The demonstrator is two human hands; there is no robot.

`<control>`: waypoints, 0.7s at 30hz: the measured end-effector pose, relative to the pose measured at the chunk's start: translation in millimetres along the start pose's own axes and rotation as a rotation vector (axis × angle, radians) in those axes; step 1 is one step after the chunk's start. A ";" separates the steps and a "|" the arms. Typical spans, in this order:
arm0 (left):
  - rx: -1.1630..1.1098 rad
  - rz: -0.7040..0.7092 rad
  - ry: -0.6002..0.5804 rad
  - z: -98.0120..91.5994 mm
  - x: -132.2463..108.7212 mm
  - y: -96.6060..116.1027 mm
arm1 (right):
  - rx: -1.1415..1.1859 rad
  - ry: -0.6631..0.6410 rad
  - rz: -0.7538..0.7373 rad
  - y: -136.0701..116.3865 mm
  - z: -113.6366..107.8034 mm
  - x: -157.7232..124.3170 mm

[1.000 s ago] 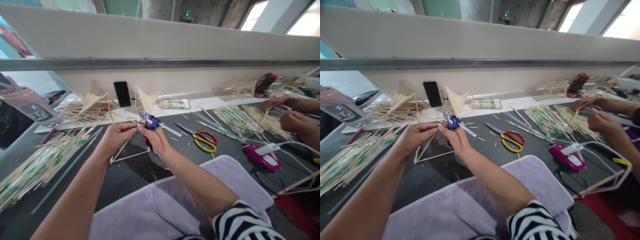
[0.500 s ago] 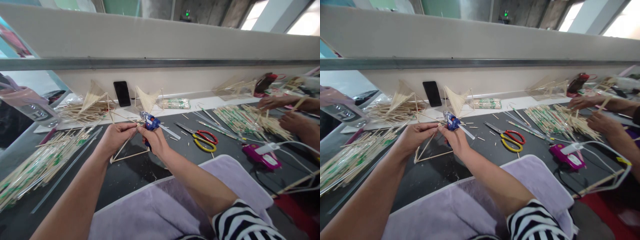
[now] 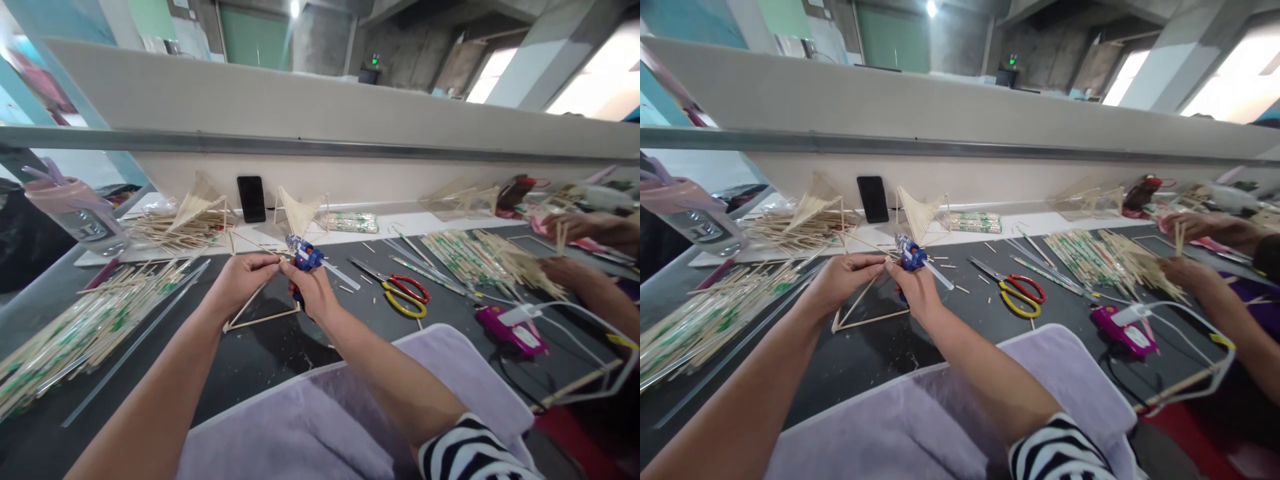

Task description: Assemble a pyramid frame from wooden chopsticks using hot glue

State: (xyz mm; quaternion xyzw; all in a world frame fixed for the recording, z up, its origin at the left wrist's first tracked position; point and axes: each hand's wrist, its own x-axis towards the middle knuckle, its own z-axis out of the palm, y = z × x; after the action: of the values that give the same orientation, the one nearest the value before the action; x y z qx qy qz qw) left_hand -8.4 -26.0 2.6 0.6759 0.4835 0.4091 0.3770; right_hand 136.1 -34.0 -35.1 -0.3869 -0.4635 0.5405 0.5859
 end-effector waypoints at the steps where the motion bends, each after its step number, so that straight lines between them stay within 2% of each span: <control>1: -0.009 0.011 -0.009 -0.2 0.4 -1.3 | -0.003 0.001 -0.003 0.4 0.2 0.0; 9: -0.083 0.032 -0.024 0.1 1.2 -4.0 | 0.024 0.038 0.018 1.2 4.0 -1.7; 14: -0.072 0.019 -0.048 -1.6 -1.6 2.4 | 0.026 0.029 -0.008 1.8 5.0 -3.4; 21: -0.064 0.000 -0.035 -1.6 -1.1 -0.2 | 0.008 0.005 -0.045 3.4 3.4 -1.0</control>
State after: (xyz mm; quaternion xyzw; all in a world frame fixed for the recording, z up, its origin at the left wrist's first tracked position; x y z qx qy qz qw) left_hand -10.1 -26.8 2.8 0.6705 0.4635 0.4126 0.4068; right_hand 131.9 -34.8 -37.6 -0.3754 -0.4685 0.5282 0.6004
